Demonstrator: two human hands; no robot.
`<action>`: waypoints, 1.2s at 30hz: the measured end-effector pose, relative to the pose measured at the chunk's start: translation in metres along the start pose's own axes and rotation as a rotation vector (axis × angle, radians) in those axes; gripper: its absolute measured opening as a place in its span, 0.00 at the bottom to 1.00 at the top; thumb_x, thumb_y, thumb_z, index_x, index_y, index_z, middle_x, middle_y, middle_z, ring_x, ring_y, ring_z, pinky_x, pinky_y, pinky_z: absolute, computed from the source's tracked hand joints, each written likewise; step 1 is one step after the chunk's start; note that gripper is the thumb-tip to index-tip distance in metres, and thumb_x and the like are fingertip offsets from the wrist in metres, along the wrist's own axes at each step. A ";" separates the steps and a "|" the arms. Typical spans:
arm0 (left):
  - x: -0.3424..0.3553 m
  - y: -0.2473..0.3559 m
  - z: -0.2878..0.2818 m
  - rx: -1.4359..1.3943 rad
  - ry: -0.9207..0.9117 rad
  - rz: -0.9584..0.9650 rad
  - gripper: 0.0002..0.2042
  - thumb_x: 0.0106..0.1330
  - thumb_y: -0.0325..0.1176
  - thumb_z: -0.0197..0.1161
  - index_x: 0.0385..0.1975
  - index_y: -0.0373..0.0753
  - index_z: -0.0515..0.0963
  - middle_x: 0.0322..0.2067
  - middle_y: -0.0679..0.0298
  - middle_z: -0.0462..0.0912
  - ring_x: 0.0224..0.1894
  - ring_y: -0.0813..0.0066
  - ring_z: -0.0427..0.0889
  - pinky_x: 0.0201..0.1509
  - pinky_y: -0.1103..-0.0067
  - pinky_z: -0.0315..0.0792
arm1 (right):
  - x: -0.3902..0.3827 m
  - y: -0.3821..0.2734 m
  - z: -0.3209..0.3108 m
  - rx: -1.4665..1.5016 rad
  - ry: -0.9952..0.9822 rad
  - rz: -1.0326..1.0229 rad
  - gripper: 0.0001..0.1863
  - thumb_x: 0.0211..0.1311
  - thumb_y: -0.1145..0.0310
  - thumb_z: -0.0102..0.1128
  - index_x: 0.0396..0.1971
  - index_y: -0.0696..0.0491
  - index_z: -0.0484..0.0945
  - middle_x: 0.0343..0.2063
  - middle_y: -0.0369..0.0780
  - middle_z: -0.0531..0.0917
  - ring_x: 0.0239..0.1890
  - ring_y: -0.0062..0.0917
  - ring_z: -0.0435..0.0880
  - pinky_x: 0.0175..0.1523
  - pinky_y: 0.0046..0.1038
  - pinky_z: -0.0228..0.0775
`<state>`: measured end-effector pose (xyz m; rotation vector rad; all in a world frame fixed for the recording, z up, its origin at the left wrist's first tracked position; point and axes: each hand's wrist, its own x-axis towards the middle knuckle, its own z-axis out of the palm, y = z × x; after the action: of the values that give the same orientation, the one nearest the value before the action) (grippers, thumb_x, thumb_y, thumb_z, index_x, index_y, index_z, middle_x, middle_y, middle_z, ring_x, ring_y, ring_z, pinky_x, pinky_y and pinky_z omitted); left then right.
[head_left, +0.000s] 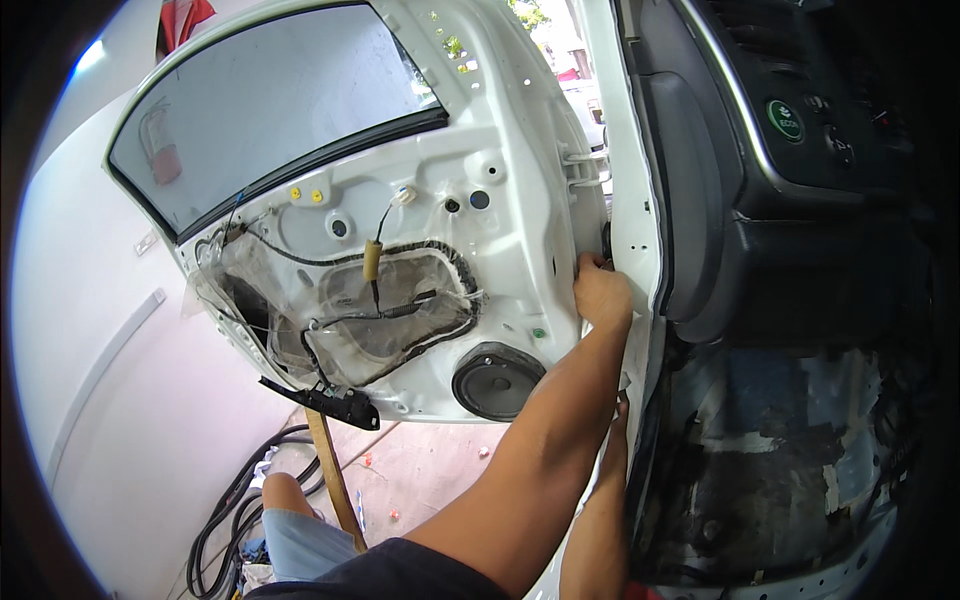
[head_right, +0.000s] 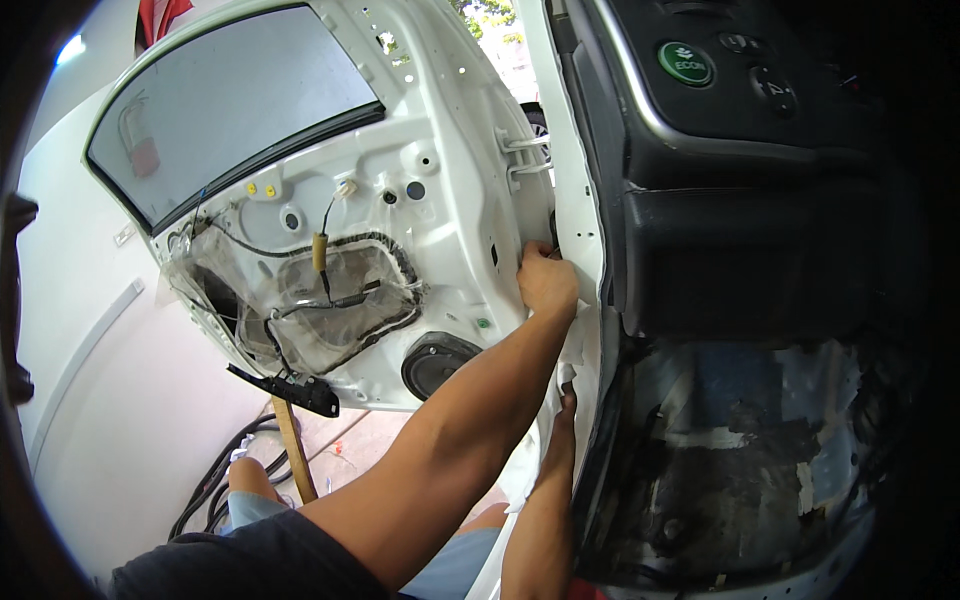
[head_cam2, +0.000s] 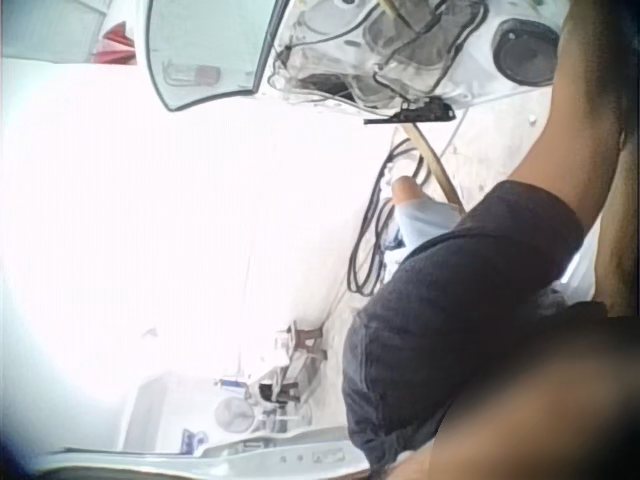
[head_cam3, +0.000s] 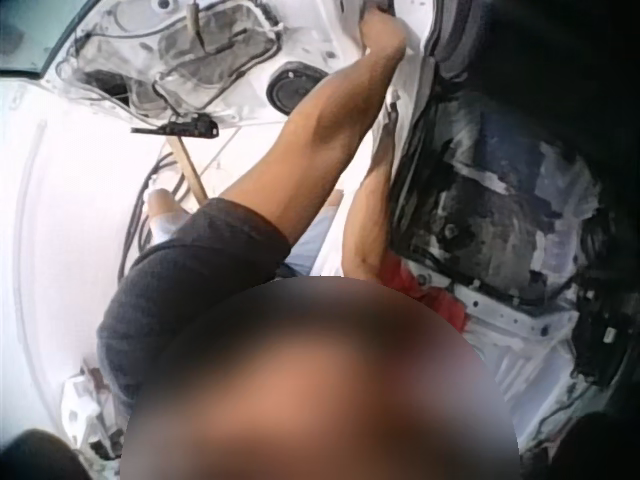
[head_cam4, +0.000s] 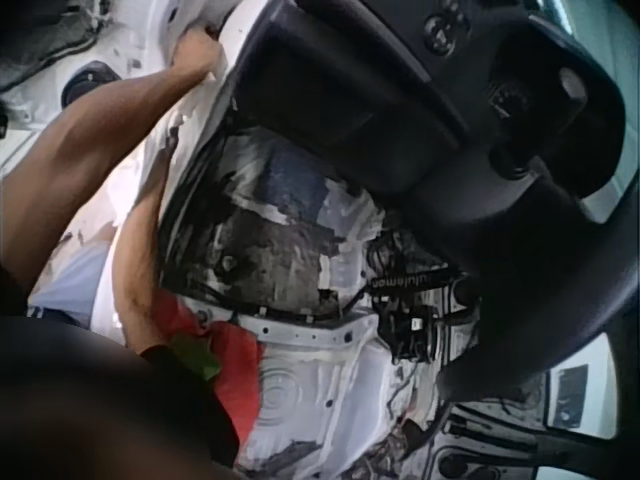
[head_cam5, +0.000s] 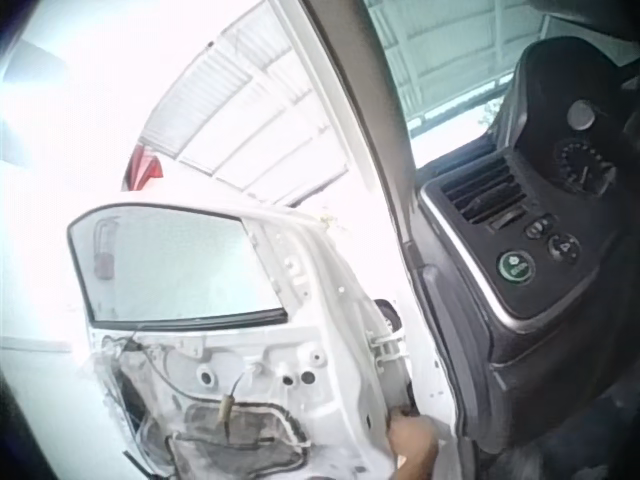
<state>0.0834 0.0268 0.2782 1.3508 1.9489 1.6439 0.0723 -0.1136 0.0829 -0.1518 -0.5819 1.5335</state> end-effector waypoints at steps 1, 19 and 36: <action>0.001 0.000 -0.001 0.012 -0.023 0.008 0.07 0.62 0.30 0.58 0.38 0.44 0.79 0.39 0.53 0.87 0.44 0.48 0.85 0.48 0.59 0.77 | 0.000 0.000 0.000 -0.005 0.001 0.008 0.49 0.54 0.38 0.68 0.69 0.54 0.65 0.62 0.45 0.75 0.62 0.34 0.76 0.65 0.34 0.68; -0.002 -0.003 0.003 -0.059 0.023 0.049 0.07 0.61 0.28 0.56 0.35 0.41 0.80 0.36 0.50 0.86 0.42 0.46 0.85 0.48 0.58 0.77 | -0.005 0.004 0.000 -0.012 -0.022 0.048 0.51 0.52 0.35 0.69 0.69 0.54 0.65 0.62 0.45 0.74 0.61 0.34 0.76 0.65 0.34 0.68; 0.001 -0.001 0.002 -0.001 0.050 0.060 0.07 0.60 0.28 0.56 0.34 0.41 0.81 0.34 0.50 0.87 0.41 0.45 0.86 0.46 0.56 0.77 | -0.006 0.003 0.004 -0.002 -0.020 0.070 0.54 0.49 0.33 0.70 0.69 0.54 0.65 0.62 0.45 0.74 0.61 0.35 0.76 0.65 0.34 0.67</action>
<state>0.0841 0.0290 0.2768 1.3935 1.9531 1.7208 0.0683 -0.1201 0.0831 -0.1601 -0.5995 1.6037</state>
